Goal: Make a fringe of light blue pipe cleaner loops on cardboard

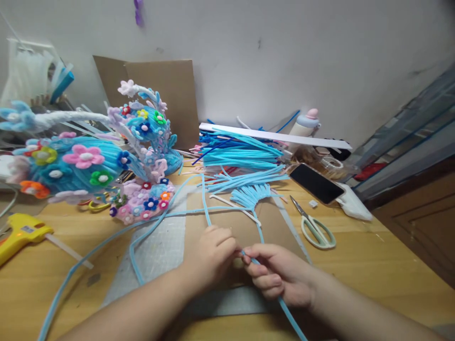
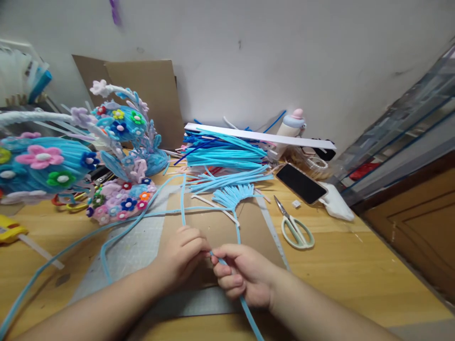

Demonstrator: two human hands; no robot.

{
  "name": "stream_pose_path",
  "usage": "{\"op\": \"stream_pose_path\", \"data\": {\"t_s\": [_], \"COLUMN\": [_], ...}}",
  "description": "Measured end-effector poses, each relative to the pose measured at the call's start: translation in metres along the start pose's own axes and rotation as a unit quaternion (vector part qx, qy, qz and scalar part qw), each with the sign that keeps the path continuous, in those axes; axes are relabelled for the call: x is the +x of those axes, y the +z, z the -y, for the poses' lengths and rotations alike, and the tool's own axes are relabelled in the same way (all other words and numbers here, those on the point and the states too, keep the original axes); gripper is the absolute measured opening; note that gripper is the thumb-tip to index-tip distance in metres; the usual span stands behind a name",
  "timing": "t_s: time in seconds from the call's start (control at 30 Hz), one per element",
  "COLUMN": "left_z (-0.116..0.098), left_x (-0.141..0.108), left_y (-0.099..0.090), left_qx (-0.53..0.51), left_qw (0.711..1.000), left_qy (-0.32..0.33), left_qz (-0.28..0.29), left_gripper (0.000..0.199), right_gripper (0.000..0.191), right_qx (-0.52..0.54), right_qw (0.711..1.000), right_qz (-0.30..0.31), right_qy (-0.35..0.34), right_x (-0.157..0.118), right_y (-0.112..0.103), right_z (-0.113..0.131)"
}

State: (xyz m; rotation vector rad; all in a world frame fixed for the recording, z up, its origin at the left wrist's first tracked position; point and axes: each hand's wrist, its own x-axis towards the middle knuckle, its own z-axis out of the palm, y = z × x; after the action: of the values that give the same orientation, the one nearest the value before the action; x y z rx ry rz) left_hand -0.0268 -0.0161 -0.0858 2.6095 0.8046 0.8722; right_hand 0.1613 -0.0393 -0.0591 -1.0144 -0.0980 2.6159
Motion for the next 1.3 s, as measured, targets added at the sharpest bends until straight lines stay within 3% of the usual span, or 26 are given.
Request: {"op": "stream_pose_path", "data": {"t_s": [0.2, 0.27, 0.3, 0.33, 0.37, 0.4, 0.5, 0.53, 0.57, 0.6, 0.63, 0.67, 0.73, 0.8, 0.87, 0.97, 1.03, 1.07, 1.13, 1.23, 1.3], "left_z": [-0.001, -0.003, -0.003, -0.004, -0.005, -0.005, -0.007, -0.007, -0.007, -0.007, -0.006, -0.005, -0.003, 0.001, 0.005, 0.006, 0.003, 0.0, -0.007, -0.017, -0.019], "left_x": [-0.002, -0.002, -0.002, -0.002, -0.001, -0.001, 0.002, 0.002, 0.003, 0.003, 0.003, 0.003, 0.003, 0.004, 0.004, 0.005, 0.004, 0.003, 0.001, 0.001, 0.002], "left_y": [0.001, 0.0, -0.001, -0.001, -0.002, -0.002, -0.002, -0.002, -0.001, -0.001, -0.001, -0.001, -0.001, -0.002, -0.003, -0.006, -0.007, -0.007, -0.008, -0.006, -0.005], "left_qx": [0.009, -0.005, -0.016, -0.027, -0.039, -0.051, -0.075, -0.078, -0.079, -0.078, -0.074, -0.067, -0.046, -0.017, 0.014, 0.061, 0.078, 0.079, 0.071, 0.077, 0.082], "left_qw": [0.999, 1.0, 1.0, 1.0, 0.999, 0.998, 0.997, 0.996, 0.996, 0.995, 0.995, 0.996, 0.997, 0.998, 0.992, 0.957, 0.942, 0.949, 0.977, 0.979, 0.971], "left_qy": [0.029, 0.014, 0.004, -0.006, -0.014, -0.018, -0.026, -0.032, -0.039, -0.046, -0.05, -0.052, -0.051, -0.067, -0.117, -0.204, -0.191, -0.149, -0.011, 0.178, 0.224], "left_qz": [0.011, 0.014, 0.013, 0.011, 0.01, 0.011, 0.02, 0.023, 0.027, 0.03, 0.033, 0.037, 0.034, 0.006, -0.056, -0.199, -0.264, -0.265, -0.2, -0.068, -0.007], "left_gripper": [0.018, 0.017, 0.017, 0.017, 0.017, 0.017, 0.016, 0.016, 0.016, 0.016, 0.016, 0.016, 0.017, 0.019, 0.019, 0.01, 0.024, 0.031, 0.034, 0.031, 0.03], "right_gripper": [0.01, 0.015, 0.017, 0.018, 0.019, 0.02, 0.016, 0.016, 0.016, 0.016, 0.016, 0.017, 0.018, 0.019, 0.02, 0.02, 0.021, 0.021, 0.019, 0.019, 0.02], "right_qx": [-0.08, -0.171, -0.246, -0.345, -0.462, -0.58, -0.822, -0.856, -0.876, -0.887, -0.894, -0.896, -0.893, -0.872, -0.821, -0.663, -0.5, -0.417, -0.291, -0.208, -0.222], "right_qw": [0.994, 0.974, 0.948, 0.9, 0.823, 0.713, 0.323, 0.227, 0.156, 0.11, 0.087, 0.083, 0.129, 0.233, 0.374, 0.639, 0.805, 0.863, 0.923, 0.947, 0.946], "right_qz": [-0.023, -0.06, -0.092, -0.129, -0.162, -0.187, -0.185, -0.174, -0.166, -0.161, -0.159, -0.163, -0.182, -0.212, -0.239, -0.227, -0.17, -0.135, -0.068, -0.006, 0.018], "right_qy": [-0.074, -0.134, -0.177, -0.23, -0.289, -0.347, -0.432, -0.431, -0.425, -0.418, -0.41, -0.405, -0.39, -0.374, -0.36, -0.318, -0.27, -0.251, -0.242, -0.247, -0.236], "right_x": [-0.001, -0.001, -0.001, -0.002, -0.003, -0.005, -0.012, -0.014, -0.015, -0.015, -0.016, -0.016, -0.016, -0.019, -0.023, -0.023, -0.016, -0.01, 0.004, 0.028, 0.043], "right_y": [0.008, 0.011, 0.012, 0.013, 0.013, 0.012, 0.009, 0.007, 0.006, 0.005, 0.004, 0.003, 0.002, 0.002, 0.002, 0.001, 0.002, 0.003, 0.007, 0.019, 0.028], "right_z": [-0.005, -0.008, -0.01, -0.012, -0.013, -0.015, -0.017, -0.017, -0.016, -0.015, -0.013, -0.011, -0.006, -0.001, 0.004, 0.01, 0.015, 0.018, 0.027, 0.039, 0.045]}}
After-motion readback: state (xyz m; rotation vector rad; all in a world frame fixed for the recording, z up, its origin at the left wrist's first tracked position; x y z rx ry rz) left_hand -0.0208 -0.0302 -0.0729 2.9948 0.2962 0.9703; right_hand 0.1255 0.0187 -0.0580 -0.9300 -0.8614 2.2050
